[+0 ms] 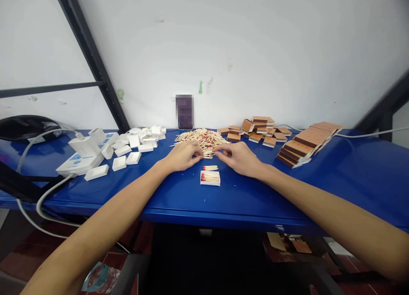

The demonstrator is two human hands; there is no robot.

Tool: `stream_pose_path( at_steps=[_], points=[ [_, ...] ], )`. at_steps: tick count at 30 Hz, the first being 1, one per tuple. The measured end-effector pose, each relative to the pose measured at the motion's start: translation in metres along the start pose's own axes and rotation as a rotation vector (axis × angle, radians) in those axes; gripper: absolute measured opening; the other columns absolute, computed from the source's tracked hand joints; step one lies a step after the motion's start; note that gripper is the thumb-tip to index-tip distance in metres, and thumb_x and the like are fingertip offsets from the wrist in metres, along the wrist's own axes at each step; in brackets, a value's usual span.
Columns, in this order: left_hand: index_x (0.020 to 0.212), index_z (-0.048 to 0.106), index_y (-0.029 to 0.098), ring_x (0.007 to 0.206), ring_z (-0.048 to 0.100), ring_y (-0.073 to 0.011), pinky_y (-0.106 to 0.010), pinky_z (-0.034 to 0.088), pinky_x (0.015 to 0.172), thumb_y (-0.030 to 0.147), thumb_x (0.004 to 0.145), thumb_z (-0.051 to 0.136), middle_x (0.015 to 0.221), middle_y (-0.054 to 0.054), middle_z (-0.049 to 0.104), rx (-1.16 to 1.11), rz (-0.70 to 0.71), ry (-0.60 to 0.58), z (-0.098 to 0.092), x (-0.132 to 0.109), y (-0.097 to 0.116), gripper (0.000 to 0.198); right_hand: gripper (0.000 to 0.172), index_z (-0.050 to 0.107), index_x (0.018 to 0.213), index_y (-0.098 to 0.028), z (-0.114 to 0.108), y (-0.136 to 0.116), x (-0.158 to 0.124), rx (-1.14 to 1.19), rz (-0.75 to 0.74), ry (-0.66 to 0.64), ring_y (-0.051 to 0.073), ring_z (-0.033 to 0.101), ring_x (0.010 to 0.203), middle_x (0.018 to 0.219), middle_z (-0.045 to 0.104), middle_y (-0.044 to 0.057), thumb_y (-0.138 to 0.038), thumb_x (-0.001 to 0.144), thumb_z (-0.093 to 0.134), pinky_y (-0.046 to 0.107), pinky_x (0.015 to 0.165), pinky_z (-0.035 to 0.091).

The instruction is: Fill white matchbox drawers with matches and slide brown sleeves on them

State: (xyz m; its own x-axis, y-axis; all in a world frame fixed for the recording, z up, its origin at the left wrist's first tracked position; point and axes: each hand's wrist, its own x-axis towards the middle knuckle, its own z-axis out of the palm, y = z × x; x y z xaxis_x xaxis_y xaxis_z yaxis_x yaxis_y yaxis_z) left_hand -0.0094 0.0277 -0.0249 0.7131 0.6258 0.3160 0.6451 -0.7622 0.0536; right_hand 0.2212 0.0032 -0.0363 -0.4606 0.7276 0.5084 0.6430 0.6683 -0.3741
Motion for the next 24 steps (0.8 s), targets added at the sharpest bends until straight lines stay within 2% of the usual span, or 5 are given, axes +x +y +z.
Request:
stream_pose_path(
  at_steps=[5,9,11,17,24],
  points=[
    [0.092,0.072,0.018,0.086,0.061,-0.0193,-0.030,0.043,0.075,0.024,0.090,0.054,0.090,-0.006,0.067,-0.022,0.024,-0.003,-0.0010,0.0003,0.0020,0.020,0.028,0.072,0.104,-0.019,0.0013,-0.0032,-0.0008,0.058,-0.049,-0.139,0.012,0.044,0.052,0.056,0.054,-0.004,-0.032,0.093,0.051,0.025,0.057,0.031],
    [0.090,0.072,0.018,0.079,0.060,-0.0176,-0.029,0.042,0.072,0.024,0.089,0.054,0.086,-0.004,0.069,-0.007,0.026,-0.009,-0.0007,-0.0002,0.0008,0.019,0.030,0.070,0.112,-0.019,-0.0023,-0.0058,-0.0007,0.001,-0.033,-0.107,0.012,0.047,0.053,0.059,0.057,-0.003,-0.030,0.095,0.047,0.025,0.058,0.030],
    [0.090,0.072,0.018,0.074,0.059,-0.0163,-0.028,0.040,0.069,0.024,0.090,0.053,0.083,-0.003,0.069,0.003,0.014,-0.014,-0.0006,-0.0005,0.0003,0.019,0.028,0.071,0.108,-0.019,-0.0045,-0.0061,-0.0005,-0.057,-0.005,-0.114,0.013,0.049,0.055,0.061,0.059,-0.002,-0.026,0.092,0.049,0.026,0.058,0.030],
    [0.091,0.073,0.018,0.071,0.059,-0.0160,-0.027,0.039,0.067,0.025,0.089,0.053,0.078,-0.003,0.069,0.008,-0.006,-0.033,-0.0013,-0.0006,0.0002,0.021,0.011,0.068,0.081,-0.022,-0.0067,-0.0068,-0.0002,-0.219,0.126,-0.238,0.014,0.051,0.059,0.067,0.063,-0.001,-0.025,0.083,0.058,0.027,0.055,0.027],
    [0.090,0.073,0.017,0.066,0.058,-0.0144,-0.026,0.038,0.064,0.022,0.086,0.053,0.075,-0.002,0.069,-0.049,-0.011,-0.030,-0.0026,-0.0011,0.0007,0.020,0.016,0.060,0.081,-0.019,-0.0066,-0.0043,0.0002,-0.174,0.038,-0.328,0.012,0.048,0.059,0.069,0.062,0.000,-0.025,0.092,0.049,0.026,0.056,0.028]
  ],
)
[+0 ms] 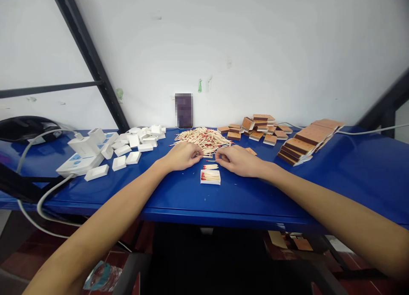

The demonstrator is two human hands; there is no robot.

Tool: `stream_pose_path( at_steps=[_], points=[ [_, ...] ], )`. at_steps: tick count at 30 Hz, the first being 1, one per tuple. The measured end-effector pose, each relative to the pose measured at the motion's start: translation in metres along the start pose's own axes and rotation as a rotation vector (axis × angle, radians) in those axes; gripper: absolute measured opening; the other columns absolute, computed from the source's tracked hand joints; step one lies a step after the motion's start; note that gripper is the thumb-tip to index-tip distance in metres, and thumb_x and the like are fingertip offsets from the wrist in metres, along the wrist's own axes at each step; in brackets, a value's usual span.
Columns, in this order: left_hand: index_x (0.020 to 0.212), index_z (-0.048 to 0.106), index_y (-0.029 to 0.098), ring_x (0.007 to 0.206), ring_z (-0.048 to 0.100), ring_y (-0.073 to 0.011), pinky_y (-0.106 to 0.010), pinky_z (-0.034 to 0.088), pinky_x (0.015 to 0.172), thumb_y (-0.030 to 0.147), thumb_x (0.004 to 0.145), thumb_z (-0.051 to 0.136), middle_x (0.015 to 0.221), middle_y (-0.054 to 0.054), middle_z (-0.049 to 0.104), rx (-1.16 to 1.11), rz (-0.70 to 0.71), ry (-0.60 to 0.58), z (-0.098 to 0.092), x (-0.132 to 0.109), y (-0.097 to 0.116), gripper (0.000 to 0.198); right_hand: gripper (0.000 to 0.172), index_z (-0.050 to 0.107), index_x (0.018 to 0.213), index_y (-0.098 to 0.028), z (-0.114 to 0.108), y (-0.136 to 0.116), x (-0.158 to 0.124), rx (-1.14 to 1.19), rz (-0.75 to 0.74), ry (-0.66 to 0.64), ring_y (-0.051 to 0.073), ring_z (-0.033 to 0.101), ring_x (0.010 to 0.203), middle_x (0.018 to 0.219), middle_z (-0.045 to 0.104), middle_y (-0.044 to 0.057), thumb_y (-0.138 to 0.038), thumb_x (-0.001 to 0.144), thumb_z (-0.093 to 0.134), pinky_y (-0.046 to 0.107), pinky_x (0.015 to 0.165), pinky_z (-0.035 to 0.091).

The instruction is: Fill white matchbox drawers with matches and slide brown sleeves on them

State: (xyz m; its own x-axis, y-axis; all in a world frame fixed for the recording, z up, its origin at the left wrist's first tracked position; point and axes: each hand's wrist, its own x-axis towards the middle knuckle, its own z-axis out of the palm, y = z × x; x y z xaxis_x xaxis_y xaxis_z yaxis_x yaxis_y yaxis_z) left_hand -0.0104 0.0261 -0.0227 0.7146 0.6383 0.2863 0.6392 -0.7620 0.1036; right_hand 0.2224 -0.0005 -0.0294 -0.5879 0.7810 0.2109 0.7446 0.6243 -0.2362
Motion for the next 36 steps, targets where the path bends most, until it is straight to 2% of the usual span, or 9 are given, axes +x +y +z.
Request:
stream_pose_path(
  at_steps=[4,7,11,14,19,26,31,36],
  points=[
    [0.090,0.074,0.017,0.063,0.056,-0.0137,-0.026,0.039,0.063,0.018,0.079,0.056,0.071,-0.001,0.064,-0.032,0.003,-0.026,-0.0028,-0.0005,0.0035,0.020,0.019,0.060,0.087,-0.019,0.0030,0.0032,0.0002,0.043,-0.047,-0.020,0.013,0.049,0.059,0.070,0.062,0.001,-0.028,0.096,0.046,0.026,0.057,0.028],
    [0.091,0.075,0.018,0.073,0.059,-0.0159,-0.028,0.042,0.069,0.018,0.079,0.057,0.080,-0.003,0.065,-0.035,0.027,-0.013,-0.0024,-0.0005,0.0040,0.021,0.021,0.061,0.095,-0.019,0.0029,0.0034,-0.0002,0.066,-0.072,-0.003,0.014,0.050,0.061,0.073,0.063,0.001,-0.030,0.098,0.044,0.026,0.060,0.030],
    [0.088,0.074,0.017,0.086,0.062,-0.0188,-0.031,0.045,0.079,0.020,0.083,0.056,0.093,-0.005,0.066,-0.053,0.049,0.021,0.0006,-0.0003,0.0015,0.018,0.026,0.060,0.113,-0.020,-0.0003,0.0011,-0.0015,0.021,-0.002,0.079,0.016,0.054,0.065,0.076,0.065,0.002,-0.025,0.098,0.039,0.027,0.064,0.031],
    [0.088,0.073,0.017,0.085,0.063,-0.0179,-0.031,0.046,0.079,0.018,0.082,0.057,0.093,-0.005,0.068,-0.076,0.069,0.012,0.0015,0.0000,0.0001,0.017,0.025,0.060,0.112,-0.020,0.0000,0.0014,-0.0013,-0.003,0.027,0.046,0.017,0.055,0.066,0.076,0.065,0.002,-0.024,0.096,0.041,0.027,0.063,0.031],
    [0.091,0.072,0.017,0.081,0.062,-0.0169,-0.030,0.046,0.077,0.018,0.084,0.056,0.090,-0.004,0.070,-0.068,0.072,-0.014,0.0007,0.0003,0.0001,0.018,0.025,0.064,0.112,-0.020,0.0058,0.0062,0.0013,0.015,-0.034,0.015,0.017,0.060,0.070,0.082,0.070,0.004,-0.022,0.095,0.046,0.027,0.063,0.035],
    [0.097,0.074,0.019,0.085,0.062,-0.0197,-0.031,0.045,0.077,0.021,0.087,0.055,0.092,-0.005,0.067,-0.008,0.067,-0.023,0.0000,-0.0011,0.0017,0.022,0.033,0.069,0.117,-0.024,0.0088,0.0099,0.0022,0.048,-0.110,0.046,0.020,0.068,0.094,0.107,0.075,0.004,-0.020,0.096,0.043,0.029,0.079,0.045],
    [0.113,0.070,0.020,0.091,0.061,-0.0214,-0.033,0.045,0.079,0.023,0.089,0.052,0.096,-0.007,0.064,0.025,0.091,0.019,-0.0010,-0.0025,0.0024,0.029,0.034,0.072,0.113,-0.023,0.0078,0.0075,0.0011,0.051,-0.115,0.061,0.020,0.069,0.091,0.104,0.076,0.002,-0.018,0.094,0.044,0.029,0.078,0.047],
    [0.101,0.069,0.018,0.081,0.060,-0.0180,-0.030,0.044,0.074,0.017,0.082,0.054,0.088,-0.003,0.067,-0.032,0.114,0.043,-0.0004,-0.0022,0.0009,0.024,0.033,0.072,0.113,-0.023,0.0069,0.0052,0.0002,0.069,-0.141,0.075,0.019,0.070,0.092,0.106,0.076,0.002,-0.019,0.094,0.045,0.030,0.080,0.048]
  ],
)
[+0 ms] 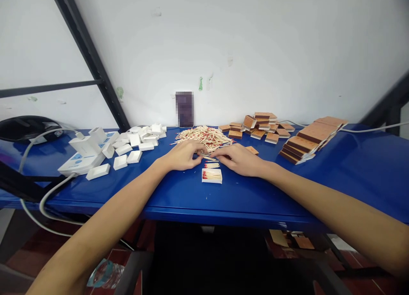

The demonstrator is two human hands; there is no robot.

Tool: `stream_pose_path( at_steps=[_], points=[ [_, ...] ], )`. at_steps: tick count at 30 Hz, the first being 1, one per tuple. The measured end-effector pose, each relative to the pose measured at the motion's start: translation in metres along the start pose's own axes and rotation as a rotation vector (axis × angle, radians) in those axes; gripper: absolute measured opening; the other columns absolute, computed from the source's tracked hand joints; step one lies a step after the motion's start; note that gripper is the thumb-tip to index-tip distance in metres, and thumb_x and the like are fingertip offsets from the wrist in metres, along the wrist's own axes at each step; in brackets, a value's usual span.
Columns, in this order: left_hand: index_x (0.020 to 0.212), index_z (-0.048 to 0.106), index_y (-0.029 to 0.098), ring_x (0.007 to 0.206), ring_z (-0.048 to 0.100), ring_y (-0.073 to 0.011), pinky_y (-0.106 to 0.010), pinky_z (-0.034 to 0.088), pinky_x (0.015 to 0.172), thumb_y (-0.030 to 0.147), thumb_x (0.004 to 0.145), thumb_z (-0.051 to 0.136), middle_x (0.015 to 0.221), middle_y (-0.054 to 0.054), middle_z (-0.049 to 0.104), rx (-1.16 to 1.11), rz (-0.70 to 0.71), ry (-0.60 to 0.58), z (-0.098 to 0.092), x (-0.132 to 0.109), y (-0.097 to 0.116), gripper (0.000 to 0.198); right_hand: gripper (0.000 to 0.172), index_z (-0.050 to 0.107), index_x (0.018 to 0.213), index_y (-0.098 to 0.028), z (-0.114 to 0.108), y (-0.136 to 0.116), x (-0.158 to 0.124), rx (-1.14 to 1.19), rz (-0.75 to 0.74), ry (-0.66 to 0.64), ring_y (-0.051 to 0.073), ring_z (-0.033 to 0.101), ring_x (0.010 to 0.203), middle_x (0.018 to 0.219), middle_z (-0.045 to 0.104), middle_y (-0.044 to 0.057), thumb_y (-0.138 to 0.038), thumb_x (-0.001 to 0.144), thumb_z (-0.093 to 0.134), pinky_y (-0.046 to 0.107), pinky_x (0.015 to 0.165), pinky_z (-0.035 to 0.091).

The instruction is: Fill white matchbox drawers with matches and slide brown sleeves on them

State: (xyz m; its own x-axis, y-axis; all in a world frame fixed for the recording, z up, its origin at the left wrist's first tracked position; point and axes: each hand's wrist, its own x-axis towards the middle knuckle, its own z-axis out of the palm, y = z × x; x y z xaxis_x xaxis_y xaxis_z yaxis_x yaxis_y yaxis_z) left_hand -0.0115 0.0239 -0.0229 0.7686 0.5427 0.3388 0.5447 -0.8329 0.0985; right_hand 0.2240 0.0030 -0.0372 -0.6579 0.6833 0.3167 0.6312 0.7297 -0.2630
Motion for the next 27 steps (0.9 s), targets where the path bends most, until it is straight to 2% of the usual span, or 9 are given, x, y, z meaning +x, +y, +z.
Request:
stream_pose_path(
  at_steps=[5,14,27],
  points=[
    [0.099,0.069,0.018,0.075,0.060,-0.0162,-0.028,0.044,0.069,0.011,0.073,0.052,0.081,-0.001,0.068,-0.041,-0.016,0.012,0.0014,-0.0005,-0.0021,0.032,0.034,0.073,0.114,-0.022,0.0006,0.0022,0.0006,-0.044,0.027,-0.045,0.021,0.069,0.096,0.109,0.076,0.003,-0.017,0.092,0.046,0.031,0.084,0.049],
    [0.090,0.069,0.019,0.074,0.059,-0.0176,-0.031,0.044,0.071,0.018,0.075,0.054,0.079,-0.002,0.067,-0.011,-0.058,-0.007,0.0000,0.0000,-0.0023,0.021,0.035,0.074,0.109,-0.022,-0.0032,-0.0001,0.0011,-0.026,0.030,-0.047,0.022,0.069,0.098,0.109,0.076,0.003,-0.015,0.091,0.045,0.033,0.087,0.049],
    [0.088,0.072,0.017,0.078,0.060,-0.0165,-0.030,0.044,0.075,0.015,0.078,0.055,0.084,-0.003,0.069,-0.050,-0.013,-0.029,0.0017,0.0022,-0.0010,0.019,0.033,0.076,0.101,-0.022,-0.0042,-0.0012,0.0001,-0.039,0.079,-0.008,0.019,0.066,0.083,0.094,0.077,0.002,-0.016,0.087,0.047,0.028,0.075,0.046]
  ],
)
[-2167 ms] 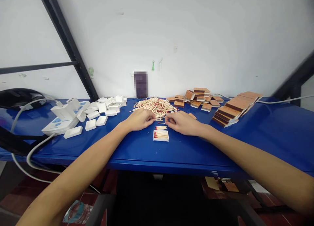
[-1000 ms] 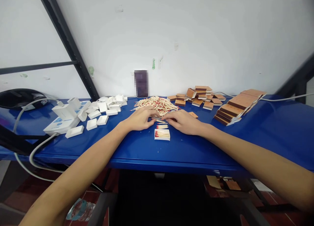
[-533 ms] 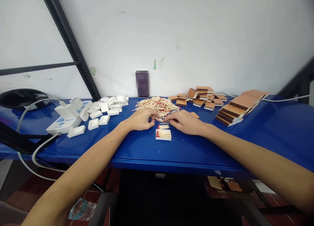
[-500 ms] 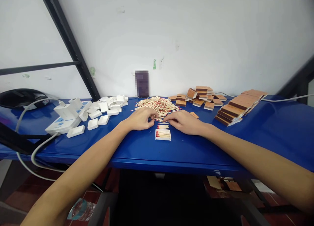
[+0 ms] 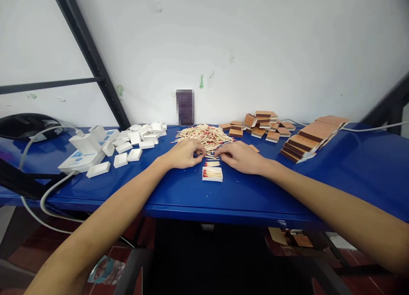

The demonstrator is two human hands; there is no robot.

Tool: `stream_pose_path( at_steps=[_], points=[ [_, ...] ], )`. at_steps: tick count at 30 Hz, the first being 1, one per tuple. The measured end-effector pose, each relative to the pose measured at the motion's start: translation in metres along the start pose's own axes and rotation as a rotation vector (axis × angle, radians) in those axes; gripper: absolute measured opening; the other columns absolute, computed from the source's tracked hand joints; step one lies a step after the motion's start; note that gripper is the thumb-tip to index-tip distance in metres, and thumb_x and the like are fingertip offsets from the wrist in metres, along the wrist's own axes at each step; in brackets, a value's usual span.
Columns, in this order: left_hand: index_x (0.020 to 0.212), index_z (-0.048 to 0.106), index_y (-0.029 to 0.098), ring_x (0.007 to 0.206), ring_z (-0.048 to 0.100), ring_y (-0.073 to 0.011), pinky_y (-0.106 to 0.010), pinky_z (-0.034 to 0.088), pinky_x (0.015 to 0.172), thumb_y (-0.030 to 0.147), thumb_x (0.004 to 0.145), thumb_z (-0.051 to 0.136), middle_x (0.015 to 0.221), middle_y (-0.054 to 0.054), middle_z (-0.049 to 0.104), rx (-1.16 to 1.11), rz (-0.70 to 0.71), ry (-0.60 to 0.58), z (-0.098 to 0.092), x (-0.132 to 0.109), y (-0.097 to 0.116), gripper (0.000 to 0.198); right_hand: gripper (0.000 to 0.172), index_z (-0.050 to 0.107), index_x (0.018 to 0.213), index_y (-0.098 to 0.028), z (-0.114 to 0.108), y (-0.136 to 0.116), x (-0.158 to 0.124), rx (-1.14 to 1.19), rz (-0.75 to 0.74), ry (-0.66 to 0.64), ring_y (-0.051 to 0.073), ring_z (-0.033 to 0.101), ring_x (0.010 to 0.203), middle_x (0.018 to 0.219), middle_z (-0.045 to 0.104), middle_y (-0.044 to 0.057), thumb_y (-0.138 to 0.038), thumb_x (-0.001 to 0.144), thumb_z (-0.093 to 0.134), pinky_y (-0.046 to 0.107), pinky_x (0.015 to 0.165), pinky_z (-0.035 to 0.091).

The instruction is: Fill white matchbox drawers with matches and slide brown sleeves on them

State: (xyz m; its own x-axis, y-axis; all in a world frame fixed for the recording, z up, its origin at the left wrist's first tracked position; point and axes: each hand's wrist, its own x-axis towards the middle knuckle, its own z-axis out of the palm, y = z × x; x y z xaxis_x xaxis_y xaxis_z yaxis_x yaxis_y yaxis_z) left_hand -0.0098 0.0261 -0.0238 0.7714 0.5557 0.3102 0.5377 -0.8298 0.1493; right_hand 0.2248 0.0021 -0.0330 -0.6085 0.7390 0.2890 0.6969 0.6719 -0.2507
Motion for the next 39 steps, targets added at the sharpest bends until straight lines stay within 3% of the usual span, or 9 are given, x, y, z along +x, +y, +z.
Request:
stream_pose_path(
  at_steps=[11,19,25,33,39],
  points=[
    [0.087,0.072,0.016,0.079,0.061,-0.0156,-0.028,0.046,0.073,0.019,0.083,0.059,0.087,-0.004,0.070,-0.147,-0.069,0.022,0.004,0.001,-0.002,0.014,0.034,0.076,0.102,-0.024,0.000,0.000,0.000,0.021,-0.026,-0.017,0.018,0.064,0.079,0.095,0.076,0.002,-0.016,0.086,0.047,0.028,0.071,0.044],
    [0.084,0.073,0.016,0.075,0.059,-0.0146,-0.027,0.044,0.069,0.024,0.085,0.060,0.084,-0.004,0.069,-0.177,-0.077,0.022,0.005,0.004,0.008,0.016,0.028,0.074,0.095,-0.020,0.000,-0.001,0.000,0.072,-0.018,-0.005,0.014,0.055,0.064,0.071,0.067,0.000,-0.018,0.086,0.048,0.026,0.062,0.035],
    [0.092,0.068,0.017,0.066,0.054,-0.0124,-0.025,0.041,0.063,0.025,0.089,0.053,0.076,0.000,0.065,-0.145,-0.066,0.025,0.003,0.002,0.012,0.018,0.025,0.072,0.097,-0.020,-0.004,-0.005,0.000,0.064,0.001,-0.046,0.013,0.052,0.060,0.068,0.063,0.000,-0.033,0.092,0.051,0.026,0.060,0.032],
    [0.091,0.069,0.017,0.074,0.057,-0.0156,-0.028,0.042,0.070,0.025,0.089,0.051,0.081,-0.002,0.066,-0.033,0.001,-0.016,-0.005,0.000,0.013,0.020,0.046,0.072,0.096,-0.020,-0.005,-0.006,-0.001,0.170,-0.028,-0.103,0.013,0.052,0.060,0.068,0.062,0.000,-0.061,0.090,0.053,0.026,0.055,0.031],
    [0.089,0.070,0.016,0.074,0.058,-0.0159,-0.028,0.041,0.069,0.030,0.091,0.053,0.081,-0.004,0.067,-0.041,0.010,-0.049,-0.005,-0.001,0.012,0.023,0.041,0.072,0.094,-0.020,-0.004,-0.004,0.000,0.210,0.003,-0.108,0.012,0.050,0.058,0.065,0.058,-0.002,-0.058,0.085,0.062,0.025,0.055,0.031]
  ],
)
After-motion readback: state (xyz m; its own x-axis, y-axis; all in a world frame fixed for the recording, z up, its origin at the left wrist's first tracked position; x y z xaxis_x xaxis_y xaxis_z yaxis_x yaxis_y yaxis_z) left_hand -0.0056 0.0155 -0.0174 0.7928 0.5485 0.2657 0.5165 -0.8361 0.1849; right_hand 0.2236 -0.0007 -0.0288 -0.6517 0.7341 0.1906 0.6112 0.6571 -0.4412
